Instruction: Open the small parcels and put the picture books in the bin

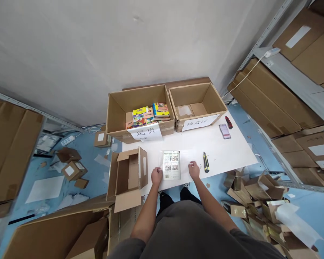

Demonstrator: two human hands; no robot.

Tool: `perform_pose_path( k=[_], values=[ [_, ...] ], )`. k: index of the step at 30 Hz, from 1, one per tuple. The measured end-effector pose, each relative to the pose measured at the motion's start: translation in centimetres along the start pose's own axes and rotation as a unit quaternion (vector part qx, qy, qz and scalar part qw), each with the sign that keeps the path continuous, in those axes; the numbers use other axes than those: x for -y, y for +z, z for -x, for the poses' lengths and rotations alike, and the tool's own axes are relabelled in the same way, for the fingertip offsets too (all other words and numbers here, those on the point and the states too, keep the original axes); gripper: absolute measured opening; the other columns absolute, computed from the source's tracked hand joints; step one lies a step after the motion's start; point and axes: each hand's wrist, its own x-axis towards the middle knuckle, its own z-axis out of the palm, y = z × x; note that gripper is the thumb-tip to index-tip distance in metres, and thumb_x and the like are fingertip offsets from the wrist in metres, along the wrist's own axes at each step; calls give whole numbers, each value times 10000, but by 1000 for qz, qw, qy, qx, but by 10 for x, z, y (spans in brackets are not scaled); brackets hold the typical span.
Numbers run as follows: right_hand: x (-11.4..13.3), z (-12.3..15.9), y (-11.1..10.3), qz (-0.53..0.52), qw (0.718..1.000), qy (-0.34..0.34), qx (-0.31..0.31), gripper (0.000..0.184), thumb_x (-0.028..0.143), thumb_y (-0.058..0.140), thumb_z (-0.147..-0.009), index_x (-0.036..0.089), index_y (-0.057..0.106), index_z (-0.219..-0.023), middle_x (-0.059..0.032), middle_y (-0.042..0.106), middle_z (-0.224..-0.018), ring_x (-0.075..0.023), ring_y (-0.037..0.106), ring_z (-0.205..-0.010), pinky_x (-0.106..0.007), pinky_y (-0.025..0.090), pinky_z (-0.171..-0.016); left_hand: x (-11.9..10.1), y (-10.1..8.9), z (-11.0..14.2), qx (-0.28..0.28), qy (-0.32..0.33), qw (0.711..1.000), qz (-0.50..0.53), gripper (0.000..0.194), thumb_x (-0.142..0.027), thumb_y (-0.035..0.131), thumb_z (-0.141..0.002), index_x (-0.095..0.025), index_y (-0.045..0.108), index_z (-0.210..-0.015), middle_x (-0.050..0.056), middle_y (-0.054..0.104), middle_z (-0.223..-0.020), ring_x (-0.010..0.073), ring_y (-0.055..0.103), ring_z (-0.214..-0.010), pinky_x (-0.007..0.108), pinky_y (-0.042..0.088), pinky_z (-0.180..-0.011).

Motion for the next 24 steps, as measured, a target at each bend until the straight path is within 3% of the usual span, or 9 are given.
perform_pose_path(
  k=[2, 4, 8, 12, 15, 18, 21, 24],
  values=[
    [11, 1, 16, -55, 993, 9, 100, 370, 356, 592, -822, 229, 682, -1157, -61, 731, -978, -276, 685, -1007, -360, 502, -907, -2, 6, 3, 46, -22, 998, 22, 288, -232, 689, -803, -174, 693, -1085, 113, 723, -1059, 282, 671, -1045, 362, 471, -945],
    [19, 0, 34, -84, 985, 29, 148, 370, 348, 656, -751, 237, 698, -1102, -44, 734, -927, -275, 694, -964, -361, 507, -879, -3, 12, 1, 64, -31, 997, 35, 342, -232, 749, -744, -154, 705, -1074, 122, 742, -1054, 283, 688, -1037, 365, 482, -947],
    [24, -9, 60, -103, 981, 60, 154, 388, 334, 740, -637, 233, 683, -1008, -25, 718, -858, -272, 692, -897, -354, 503, -822, 0, 17, -11, 97, -56, 991, 77, 446, -250, 829, -648, -154, 717, -1068, 116, 764, -1032, 292, 709, -1029, 374, 509, -933],
    [25, -14, 61, -130, 978, 87, 139, 402, 346, 771, -579, 238, 626, -938, 4, 686, -811, -261, 681, -871, -339, 502, -772, -1, 18, -19, 129, -73, 981, 127, 431, -236, 836, -619, -169, 711, -1026, 82, 768, -971, 280, 724, -991, 368, 537, -906],
    [32, -13, 48, -154, 974, 94, 139, 407, 359, 780, -561, 241, 578, -894, 12, 672, -788, -242, 671, -825, -322, 500, -722, -8, 15, -13, 146, -71, 973, 164, 432, -238, 819, -641, -179, 688, -1048, 73, 767, -989, 267, 724, -1008, 365, 548, -906],
    [52, -6, 23, -196, 967, 83, 143, 452, 354, 803, -547, 245, 554, -908, 14, 674, -807, -222, 664, -825, -305, 492, -721, -22, -2, 3, 178, -57, 957, 223, 519, -304, 804, -702, -196, 639, -1182, 96, 760, -1104, 260, 720, -1034, 372, 562, -881],
    [85, 6, -16, -291, 939, 24, 183, 520, 339, 849, -550, 256, 566, -979, 22, 686, -858, -215, 676, -871, -294, 492, -750, -44, -35, 25, 244, -5, 913, 326, 670, -408, 814, -749, -237, 554, -1342, 124, 702, -1295, 269, 695, -1122, 386, 565, -883],
    [126, 26, -60, -368, 882, -58, 290, 587, 358, 857, -649, 301, 584, -1166, 4, 723, -993, -231, 699, -957, -317, 523, -783, -70, -76, 47, 308, 77, 860, 398, 780, -433, 822, -788, -279, 478, -1470, 136, 600, -1464, 283, 643, -1242, 396, 546, -956]
  ],
)
